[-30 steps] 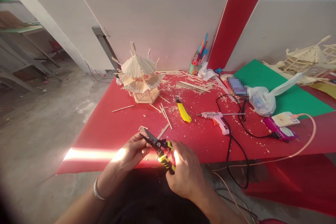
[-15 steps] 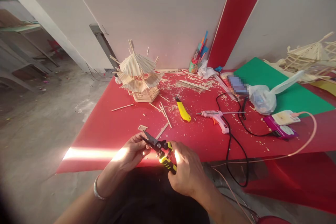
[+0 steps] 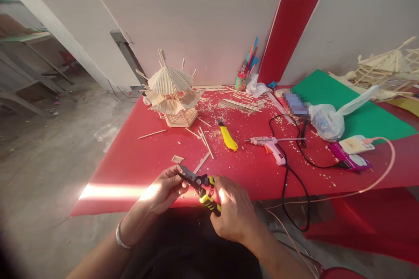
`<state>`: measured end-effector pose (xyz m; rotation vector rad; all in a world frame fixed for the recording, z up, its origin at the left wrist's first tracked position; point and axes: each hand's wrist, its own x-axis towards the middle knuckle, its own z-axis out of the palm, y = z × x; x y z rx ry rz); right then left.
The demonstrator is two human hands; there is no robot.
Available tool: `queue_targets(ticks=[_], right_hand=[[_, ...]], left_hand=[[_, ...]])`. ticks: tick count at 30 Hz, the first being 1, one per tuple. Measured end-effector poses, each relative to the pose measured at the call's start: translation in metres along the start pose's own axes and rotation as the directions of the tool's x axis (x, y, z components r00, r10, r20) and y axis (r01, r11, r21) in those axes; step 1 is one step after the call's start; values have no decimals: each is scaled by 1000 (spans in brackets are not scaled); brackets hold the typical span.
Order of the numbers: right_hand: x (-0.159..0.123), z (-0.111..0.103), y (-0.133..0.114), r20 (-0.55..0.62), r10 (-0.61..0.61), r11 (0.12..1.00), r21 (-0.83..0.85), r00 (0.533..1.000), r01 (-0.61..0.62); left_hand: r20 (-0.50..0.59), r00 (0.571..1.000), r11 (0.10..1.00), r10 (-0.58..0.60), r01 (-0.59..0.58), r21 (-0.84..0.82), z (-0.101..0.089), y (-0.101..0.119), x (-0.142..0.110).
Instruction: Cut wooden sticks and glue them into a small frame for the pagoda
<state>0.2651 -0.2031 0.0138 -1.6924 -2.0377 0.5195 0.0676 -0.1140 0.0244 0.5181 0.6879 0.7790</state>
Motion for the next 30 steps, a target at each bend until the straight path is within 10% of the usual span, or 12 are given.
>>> queue_targets(ticks=[11, 19, 22, 26, 30], right_hand=[[-1, -2, 1, -4, -5, 1000, -2, 1000, 5], [-26, -47, 76, -21, 287, 861, -432, 958, -268], [-30, -61, 98, 13, 310, 837, -479, 951, -266], [-27, -64, 103, 4, 254, 843, -491, 967, -220], [-10, -52, 67, -141, 93, 911, -388, 986, -141]], left_hand=[[-43, 999, 995, 20, -15, 100, 4, -1, 1], [-253, 905, 794, 343, -136, 592, -33, 0, 1], [-232, 820, 561, 523, -126, 818, -49, -6, 5], [51, 707, 68, 705, -140, 988, -53, -7, 8], [220, 701, -168, 678, -143, 975, -49, -7, 9]])
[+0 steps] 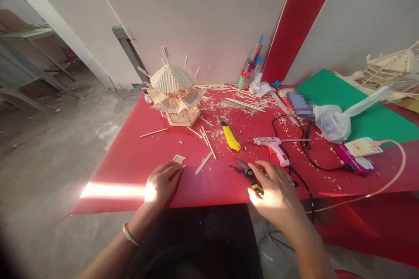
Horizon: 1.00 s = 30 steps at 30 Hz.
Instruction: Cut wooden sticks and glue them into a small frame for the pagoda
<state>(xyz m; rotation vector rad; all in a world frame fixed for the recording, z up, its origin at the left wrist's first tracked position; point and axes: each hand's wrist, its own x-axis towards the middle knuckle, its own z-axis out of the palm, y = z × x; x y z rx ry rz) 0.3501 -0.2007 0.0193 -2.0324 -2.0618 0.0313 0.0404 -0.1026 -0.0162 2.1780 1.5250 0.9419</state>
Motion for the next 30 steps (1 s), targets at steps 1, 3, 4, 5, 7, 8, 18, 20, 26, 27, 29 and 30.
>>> queue_targets(ticks=[1, 3, 4, 5, 7, 8, 18, 20, 26, 27, 29, 30], right_hand=[[5, 1, -16, -38, -34, 997, 68, 999, 37], [17, 7, -53, -58, -140, 965, 216, 989, 149], [23, 12, -71, -61, -177, 941, 284, 982, 187], [29, 18, -88, -76, -204, 923, 316, 976, 218], [39, 33, -115, -107, -235, 912, 319, 966, 257], [43, 39, -125, -124, -244, 912, 307, 962, 271], [65, 66, -142, -98, -277, 928, 230, 956, 292], [66, 68, -142, -101, -273, 932, 220, 957, 289], [66, 73, -142, -96, -271, 942, 177, 958, 284], [66, 73, -142, -98, -271, 943, 174, 957, 285], [66, 74, -143, -102, -271, 943, 171, 957, 286], [66, 74, -143, -104, -271, 943, 170, 957, 285]], left_hand=[[9, 1000, 1000, 0, 0, 17, 0, 1, 0], [15, 1000, 1000, -25, 25, 17, 0, 2, 0], [12, 999, 999, -35, 35, 4, -1, 2, -1], [9, 999, 999, -40, 41, -12, -1, 1, -1], [4, 999, 999, -41, 41, -27, -2, 0, -2], [9, 999, 999, -39, 39, -18, -3, 0, -3], [94, 995, 987, -31, 15, 161, 0, 2, -2], [105, 994, 986, -33, 15, 168, 1, 2, -1], [101, 994, 985, -42, 24, 174, 4, 1, -2], [95, 995, 984, -44, 26, 178, 4, 1, -2], [80, 996, 982, -49, 34, 185, 5, 1, -1], [73, 996, 982, -54, 40, 185, 5, 2, -1]])
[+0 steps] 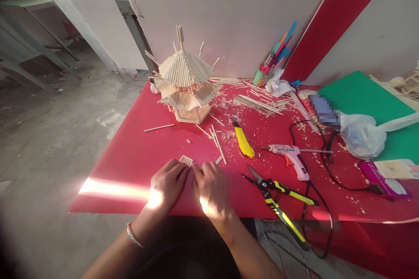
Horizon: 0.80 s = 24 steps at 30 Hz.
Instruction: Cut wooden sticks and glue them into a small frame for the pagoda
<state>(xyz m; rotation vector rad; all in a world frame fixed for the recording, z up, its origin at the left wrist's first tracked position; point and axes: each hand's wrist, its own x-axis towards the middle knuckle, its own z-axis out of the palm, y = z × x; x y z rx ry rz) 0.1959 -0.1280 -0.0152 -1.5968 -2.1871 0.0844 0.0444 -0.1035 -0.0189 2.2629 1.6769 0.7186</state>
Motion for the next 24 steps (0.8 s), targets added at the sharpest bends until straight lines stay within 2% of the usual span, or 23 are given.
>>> queue_targets(ticks=[11, 24], right_hand=[[0, 2, 0, 1, 12, 1000, -5, 1000, -12], [0, 3, 1, 11, 5, 1000, -1, 1000, -5]], left_hand=[[-23, 998, 997, -59, 58, -41, -6, 4, 2], [-28, 997, 996, -68, 66, -64, -8, 4, 1]])
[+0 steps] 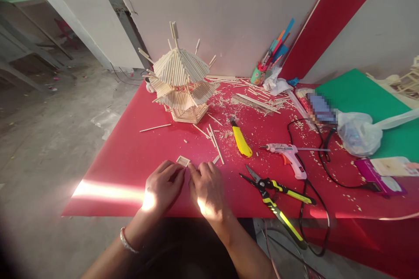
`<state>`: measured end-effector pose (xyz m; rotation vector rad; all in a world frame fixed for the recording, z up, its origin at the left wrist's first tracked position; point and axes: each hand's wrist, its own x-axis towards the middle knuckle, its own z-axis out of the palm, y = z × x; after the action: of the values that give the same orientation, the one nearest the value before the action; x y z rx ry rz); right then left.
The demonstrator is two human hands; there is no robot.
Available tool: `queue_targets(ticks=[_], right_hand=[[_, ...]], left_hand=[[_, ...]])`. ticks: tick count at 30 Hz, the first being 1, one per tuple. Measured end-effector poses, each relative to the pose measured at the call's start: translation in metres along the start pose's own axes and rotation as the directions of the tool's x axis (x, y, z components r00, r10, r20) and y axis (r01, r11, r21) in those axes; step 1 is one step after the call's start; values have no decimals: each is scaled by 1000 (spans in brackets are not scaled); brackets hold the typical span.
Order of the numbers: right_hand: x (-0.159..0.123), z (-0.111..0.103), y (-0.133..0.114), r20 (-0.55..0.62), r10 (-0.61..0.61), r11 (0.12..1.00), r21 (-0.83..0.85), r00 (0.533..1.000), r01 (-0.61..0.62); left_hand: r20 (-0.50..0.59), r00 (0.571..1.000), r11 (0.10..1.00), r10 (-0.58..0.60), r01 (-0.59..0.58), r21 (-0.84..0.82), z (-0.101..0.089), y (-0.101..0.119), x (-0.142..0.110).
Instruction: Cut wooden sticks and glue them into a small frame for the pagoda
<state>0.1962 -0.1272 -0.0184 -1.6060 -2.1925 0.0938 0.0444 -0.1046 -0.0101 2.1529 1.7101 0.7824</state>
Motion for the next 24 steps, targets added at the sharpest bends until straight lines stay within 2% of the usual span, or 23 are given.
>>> queue_targets(ticks=[24], right_hand=[[-1, 1, -1, -58, -7, 1000, 13, 998, 8]], left_hand=[[-85, 993, 996, 85, -83, 23, 1, -2, -4]])
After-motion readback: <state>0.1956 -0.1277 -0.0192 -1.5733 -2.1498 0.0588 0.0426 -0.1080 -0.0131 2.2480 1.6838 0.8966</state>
